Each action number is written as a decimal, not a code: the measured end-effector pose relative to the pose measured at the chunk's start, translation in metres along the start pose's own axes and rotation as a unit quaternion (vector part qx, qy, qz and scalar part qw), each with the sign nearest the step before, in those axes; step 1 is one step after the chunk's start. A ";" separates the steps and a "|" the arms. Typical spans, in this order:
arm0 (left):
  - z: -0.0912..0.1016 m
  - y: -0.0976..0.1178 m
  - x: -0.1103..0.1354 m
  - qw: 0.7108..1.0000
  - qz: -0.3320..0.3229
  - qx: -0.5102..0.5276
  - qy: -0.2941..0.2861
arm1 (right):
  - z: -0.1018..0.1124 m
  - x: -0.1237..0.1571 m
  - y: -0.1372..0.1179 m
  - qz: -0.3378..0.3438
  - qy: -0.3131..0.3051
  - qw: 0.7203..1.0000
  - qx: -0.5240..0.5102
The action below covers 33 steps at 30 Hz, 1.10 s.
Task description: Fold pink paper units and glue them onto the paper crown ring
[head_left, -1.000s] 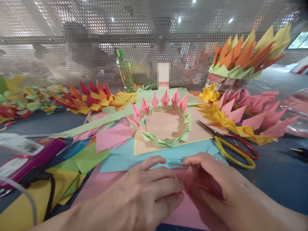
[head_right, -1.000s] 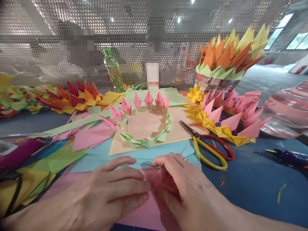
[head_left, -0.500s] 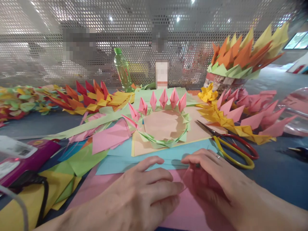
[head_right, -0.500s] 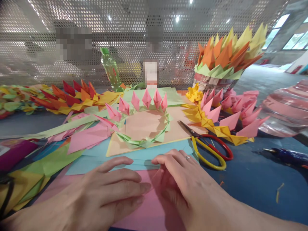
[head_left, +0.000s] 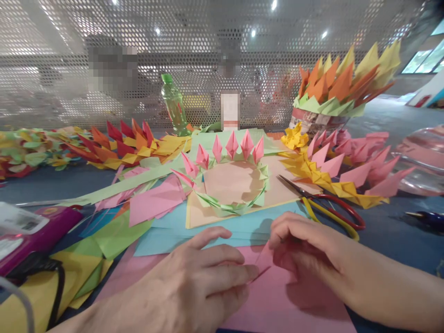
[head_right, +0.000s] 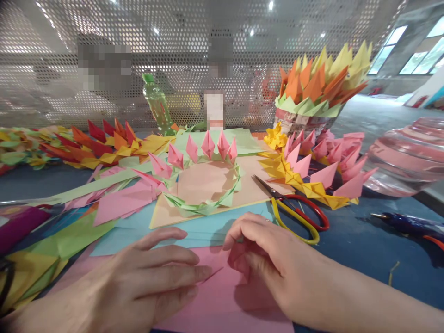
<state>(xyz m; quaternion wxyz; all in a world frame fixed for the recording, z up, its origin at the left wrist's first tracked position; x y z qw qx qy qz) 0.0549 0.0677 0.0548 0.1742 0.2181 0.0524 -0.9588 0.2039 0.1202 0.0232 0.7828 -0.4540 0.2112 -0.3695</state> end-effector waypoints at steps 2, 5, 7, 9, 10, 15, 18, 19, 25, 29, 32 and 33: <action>-0.001 -0.001 -0.001 1.000 0.004 0.001 -0.003 | 0.001 -0.002 0.002 -0.006 0.009 1.000 -0.019; 0.001 -0.002 -0.003 1.000 0.008 0.005 0.007 | -0.001 -0.003 0.004 0.010 0.019 1.000 -0.013; 0.004 -0.002 -0.004 1.000 0.008 0.004 0.012 | -0.004 -0.003 0.004 0.023 0.021 1.000 0.002; 0.007 -0.001 -0.005 1.000 0.007 0.004 0.016 | -0.007 -0.003 0.003 0.027 0.025 0.999 0.013; 0.007 -0.001 -0.005 1.000 0.009 0.005 0.012 | -0.007 -0.003 0.002 0.023 0.028 0.999 0.019; 0.008 -0.001 -0.007 1.000 0.012 0.018 0.005 | -0.011 -0.003 -0.003 0.026 0.037 0.997 0.061; 0.015 0.000 -0.007 0.999 0.011 0.002 0.034 | -0.013 -0.002 -0.007 0.055 0.043 0.994 0.089; 0.014 0.000 -0.008 1.000 0.014 -0.004 0.025 | -0.013 -0.002 -0.007 0.067 0.043 0.992 0.096; 0.000 0.001 -0.014 0.995 0.055 -0.052 -0.069 | -0.017 -0.001 -0.012 0.107 0.039 0.983 0.143; 0.001 0.006 -0.022 0.994 0.053 -0.063 -0.069 | -0.022 -0.002 -0.012 0.119 0.022 0.976 0.181; 0.001 0.009 -0.023 0.994 0.051 -0.064 -0.071 | -0.021 -0.002 -0.012 0.115 0.027 0.975 0.187; -0.001 0.010 -0.023 0.994 0.055 -0.063 -0.076 | -0.021 -0.002 -0.012 0.112 0.031 0.975 0.188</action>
Point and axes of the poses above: each hand's wrist, its own x-axis away from the middle knuckle, its own z-axis out of the back of the hand, y = z × x, the point moved 9 cm from there along -x, towards the middle knuckle, and after that the axes turned 11 degrees about -x, right-handed, at the moved point
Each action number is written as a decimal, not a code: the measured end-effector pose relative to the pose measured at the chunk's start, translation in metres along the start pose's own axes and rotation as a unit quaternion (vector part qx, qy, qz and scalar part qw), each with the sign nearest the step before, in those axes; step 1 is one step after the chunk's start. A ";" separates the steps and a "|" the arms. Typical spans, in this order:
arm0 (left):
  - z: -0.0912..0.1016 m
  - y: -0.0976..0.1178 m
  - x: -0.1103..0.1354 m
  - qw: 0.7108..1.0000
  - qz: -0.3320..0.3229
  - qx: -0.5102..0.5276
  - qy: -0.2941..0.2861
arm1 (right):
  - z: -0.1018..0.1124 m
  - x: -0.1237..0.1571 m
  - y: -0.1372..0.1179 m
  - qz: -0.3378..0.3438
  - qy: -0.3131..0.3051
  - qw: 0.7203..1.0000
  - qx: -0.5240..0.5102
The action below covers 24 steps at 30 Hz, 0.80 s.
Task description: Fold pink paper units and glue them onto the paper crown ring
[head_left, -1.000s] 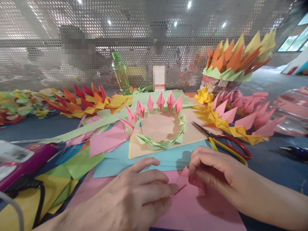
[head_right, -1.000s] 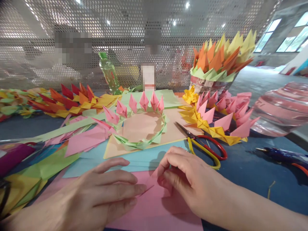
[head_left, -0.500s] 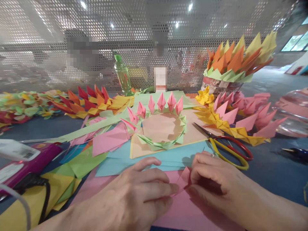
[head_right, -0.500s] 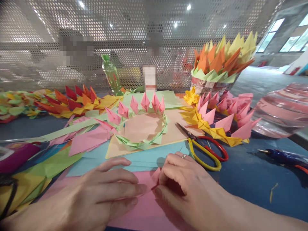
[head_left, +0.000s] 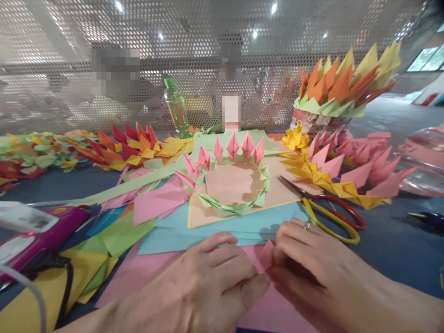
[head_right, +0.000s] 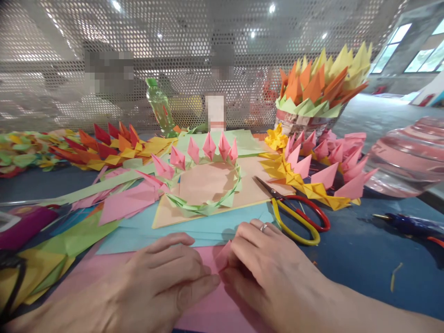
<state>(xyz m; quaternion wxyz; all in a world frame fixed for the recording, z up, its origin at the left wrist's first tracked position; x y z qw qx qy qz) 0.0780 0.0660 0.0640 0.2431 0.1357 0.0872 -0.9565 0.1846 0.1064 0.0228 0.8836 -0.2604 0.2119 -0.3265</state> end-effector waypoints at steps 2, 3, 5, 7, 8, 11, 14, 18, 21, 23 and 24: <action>-0.006 0.001 0.001 1.000 0.006 0.006 -0.025 | 0.000 0.001 0.000 -0.009 0.003 1.000 -0.002; -0.011 0.002 0.002 0.999 0.011 0.007 -0.039 | 0.000 0.002 0.000 -0.013 0.004 1.000 -0.008; -0.018 0.003 0.003 0.998 0.019 0.003 -0.057 | 0.000 0.003 0.001 -0.024 0.012 0.999 -0.024; -0.022 0.005 0.004 0.998 0.021 0.001 -0.053 | -0.001 0.004 0.002 -0.032 0.025 0.999 -0.031; -0.022 0.005 0.005 0.999 0.022 0.003 -0.045 | -0.001 0.004 0.002 -0.034 0.032 0.998 -0.031; -0.023 0.005 0.006 0.999 0.024 0.020 -0.033 | -0.002 0.005 0.004 -0.040 0.043 0.997 -0.041; -0.022 0.006 0.008 0.999 0.016 0.031 -0.025 | -0.004 0.006 0.010 -0.071 0.045 0.993 -0.089; -0.020 0.005 0.009 0.999 0.024 0.031 -0.029 | -0.005 0.005 0.010 -0.082 0.037 0.993 -0.082; -0.018 0.004 0.007 0.999 0.031 0.032 -0.019 | -0.006 0.004 0.008 -0.079 0.031 0.995 -0.054; -0.017 0.004 0.006 0.999 0.034 0.037 -0.012 | -0.005 0.004 0.009 -0.087 0.030 0.994 -0.056; -0.016 0.003 0.006 0.998 0.036 0.043 -0.007 | -0.004 0.004 0.009 -0.091 0.029 0.994 -0.061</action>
Point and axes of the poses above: each hand's wrist, its own x-axis away from the middle knuckle, its own z-axis out of the back of the hand, y = z × x, the point moved 9 cm from there along -x, towards the middle knuckle, and after that the axes turned 11 degrees about -x, right-handed, at the moved point
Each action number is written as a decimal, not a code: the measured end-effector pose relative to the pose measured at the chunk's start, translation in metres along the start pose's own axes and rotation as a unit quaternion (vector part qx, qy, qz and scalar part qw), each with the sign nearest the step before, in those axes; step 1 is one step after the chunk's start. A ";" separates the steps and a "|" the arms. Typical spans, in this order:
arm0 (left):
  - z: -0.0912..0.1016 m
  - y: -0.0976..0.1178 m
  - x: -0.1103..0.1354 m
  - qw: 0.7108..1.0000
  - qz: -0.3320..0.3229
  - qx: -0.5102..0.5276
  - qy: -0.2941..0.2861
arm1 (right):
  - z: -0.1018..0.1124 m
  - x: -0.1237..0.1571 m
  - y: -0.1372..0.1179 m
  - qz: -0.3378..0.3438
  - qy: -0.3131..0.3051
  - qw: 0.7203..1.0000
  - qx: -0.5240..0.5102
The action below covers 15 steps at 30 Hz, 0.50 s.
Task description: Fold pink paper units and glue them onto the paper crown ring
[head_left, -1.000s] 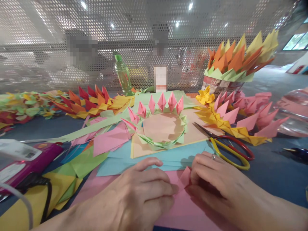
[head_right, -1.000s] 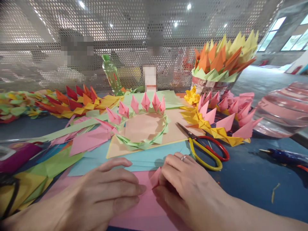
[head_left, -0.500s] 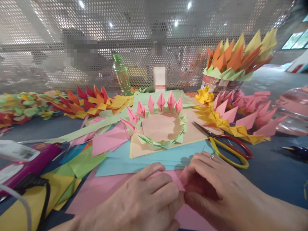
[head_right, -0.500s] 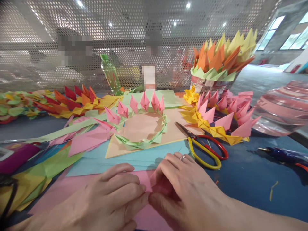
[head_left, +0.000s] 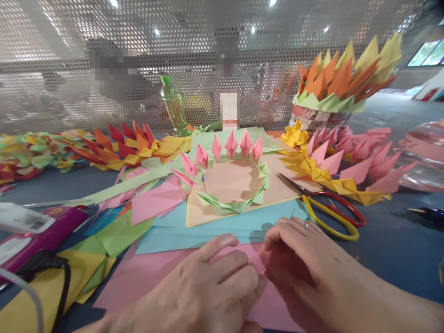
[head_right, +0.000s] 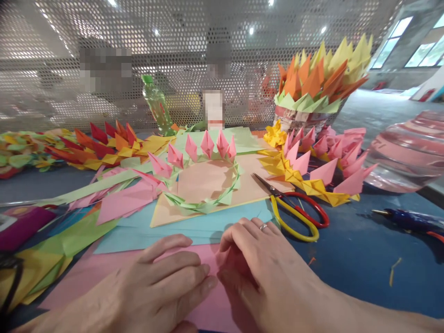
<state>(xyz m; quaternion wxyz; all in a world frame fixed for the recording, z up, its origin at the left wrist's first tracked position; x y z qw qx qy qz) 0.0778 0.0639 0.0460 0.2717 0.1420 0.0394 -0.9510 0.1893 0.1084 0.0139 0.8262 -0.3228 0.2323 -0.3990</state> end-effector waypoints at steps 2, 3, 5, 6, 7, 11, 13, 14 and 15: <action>0.002 -0.001 0.001 1.000 0.008 0.011 0.013 | 0.002 -0.001 0.000 -0.012 -0.010 1.000 -0.011; 0.004 -0.001 0.003 0.999 0.013 0.014 0.026 | 0.003 -0.001 0.000 -0.021 -0.018 0.999 -0.017; 0.010 -0.004 0.006 0.998 0.028 0.010 0.062 | 0.004 0.000 0.001 -0.042 -0.038 0.998 -0.028; 0.013 -0.004 0.007 0.996 0.024 0.004 0.083 | 0.005 0.000 0.002 -0.053 -0.046 0.997 -0.034; 0.017 -0.005 0.009 0.995 0.021 -0.005 0.100 | 0.006 0.001 0.004 -0.064 -0.054 0.996 -0.040; 0.018 0.001 0.009 0.993 -0.060 -0.001 0.098 | 0.009 0.003 0.009 -0.074 -0.079 0.990 -0.085; 0.021 -0.015 0.007 0.994 0.003 -0.011 0.105 | 0.012 0.002 0.008 -0.060 -0.083 0.987 -0.126; 0.024 -0.017 0.007 0.993 0.004 -0.018 0.116 | 0.016 0.000 0.008 -0.051 -0.073 0.986 -0.139; 0.024 -0.007 0.007 0.991 -0.063 -0.022 0.118 | 0.022 -0.001 0.007 -0.038 -0.054 0.988 -0.140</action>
Point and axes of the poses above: each hand's wrist, its own x-axis away from the middle knuckle, its own z-axis out of the back of the hand, y = z × x, the point moved 9 cm from there along -x, towards the middle knuckle, and after that the axes turned 11 degrees about -x, right-handed, at the moved point
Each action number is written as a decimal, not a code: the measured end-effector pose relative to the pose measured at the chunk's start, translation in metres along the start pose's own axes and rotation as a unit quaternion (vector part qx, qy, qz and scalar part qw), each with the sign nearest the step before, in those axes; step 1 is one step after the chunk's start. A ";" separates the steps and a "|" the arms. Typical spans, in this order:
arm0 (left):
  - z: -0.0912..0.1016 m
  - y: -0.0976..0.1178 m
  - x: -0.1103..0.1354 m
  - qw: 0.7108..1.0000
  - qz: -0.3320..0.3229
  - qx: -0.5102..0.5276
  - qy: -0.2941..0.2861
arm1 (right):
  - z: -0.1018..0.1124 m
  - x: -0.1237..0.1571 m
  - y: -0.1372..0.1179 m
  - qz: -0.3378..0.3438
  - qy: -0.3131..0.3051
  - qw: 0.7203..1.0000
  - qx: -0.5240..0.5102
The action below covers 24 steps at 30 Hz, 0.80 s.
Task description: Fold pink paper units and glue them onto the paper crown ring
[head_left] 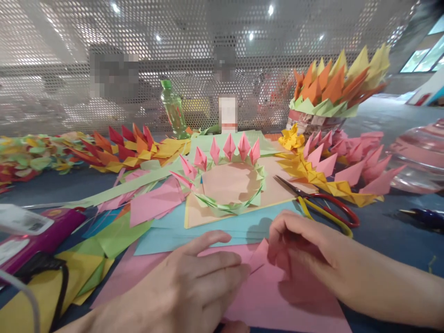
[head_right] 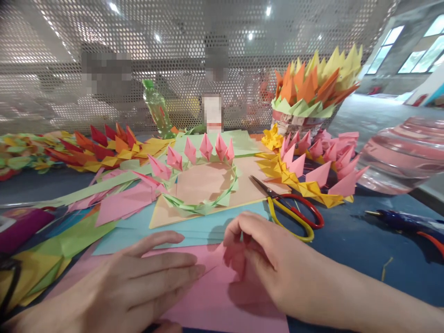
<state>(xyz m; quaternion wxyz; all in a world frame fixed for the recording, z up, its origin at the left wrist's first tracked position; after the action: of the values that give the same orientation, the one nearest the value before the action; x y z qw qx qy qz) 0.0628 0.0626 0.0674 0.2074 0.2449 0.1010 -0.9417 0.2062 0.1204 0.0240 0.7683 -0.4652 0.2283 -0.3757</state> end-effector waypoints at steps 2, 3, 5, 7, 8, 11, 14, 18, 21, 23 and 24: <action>0.004 0.001 0.000 1.000 -0.018 -0.012 0.019 | 0.011 -0.001 -0.005 0.029 0.043 0.998 0.031; 0.005 0.003 0.000 0.999 -0.028 -0.011 0.030 | 0.014 -0.001 -0.007 0.039 0.058 0.996 0.052; 0.009 0.001 0.002 0.999 0.011 -0.010 0.046 | 0.014 -0.001 -0.008 0.051 0.063 0.994 0.077; 0.010 -0.003 0.005 0.996 0.076 -0.016 0.046 | 0.008 -0.001 -0.008 0.068 0.044 0.994 0.078; 0.011 -0.002 0.006 0.994 0.091 -0.025 0.047 | 0.004 0.000 -0.009 0.079 0.035 0.993 0.079; 0.016 0.010 0.005 0.996 0.051 -0.056 0.048 | -0.004 0.001 -0.012 0.090 0.013 0.992 0.085; 0.016 0.010 0.002 0.995 0.029 -0.086 0.027 | -0.008 0.002 -0.014 0.071 0.004 0.993 0.098; 0.010 -0.002 0.001 0.996 0.066 -0.051 0.008 | -0.013 0.003 -0.019 0.063 -0.017 0.991 0.115; 0.005 -0.003 0.003 0.998 0.063 -0.021 0.014 | -0.017 0.003 -0.022 0.076 -0.022 0.990 0.119; 0.003 -0.002 0.003 0.999 0.050 -0.018 0.014 | -0.017 0.002 -0.021 0.079 -0.020 0.989 0.120; 0.003 -0.002 0.002 0.999 0.041 -0.016 0.016 | -0.017 0.001 -0.020 0.078 -0.019 0.990 0.119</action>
<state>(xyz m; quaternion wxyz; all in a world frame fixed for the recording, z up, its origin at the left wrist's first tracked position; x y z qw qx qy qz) 0.0594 0.0625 0.0687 0.2481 0.2604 0.1092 -0.9267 0.1877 0.1043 0.0337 0.8493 -0.3587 0.2026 -0.3302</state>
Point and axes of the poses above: each hand's wrist, its own x-axis away from the middle knuckle, its own z-axis out of the back of the hand, y = z × x, the point moved 9 cm from there along -x, towards the middle knuckle, and after that the axes turned 11 degrees about -x, right-handed, at the moved point
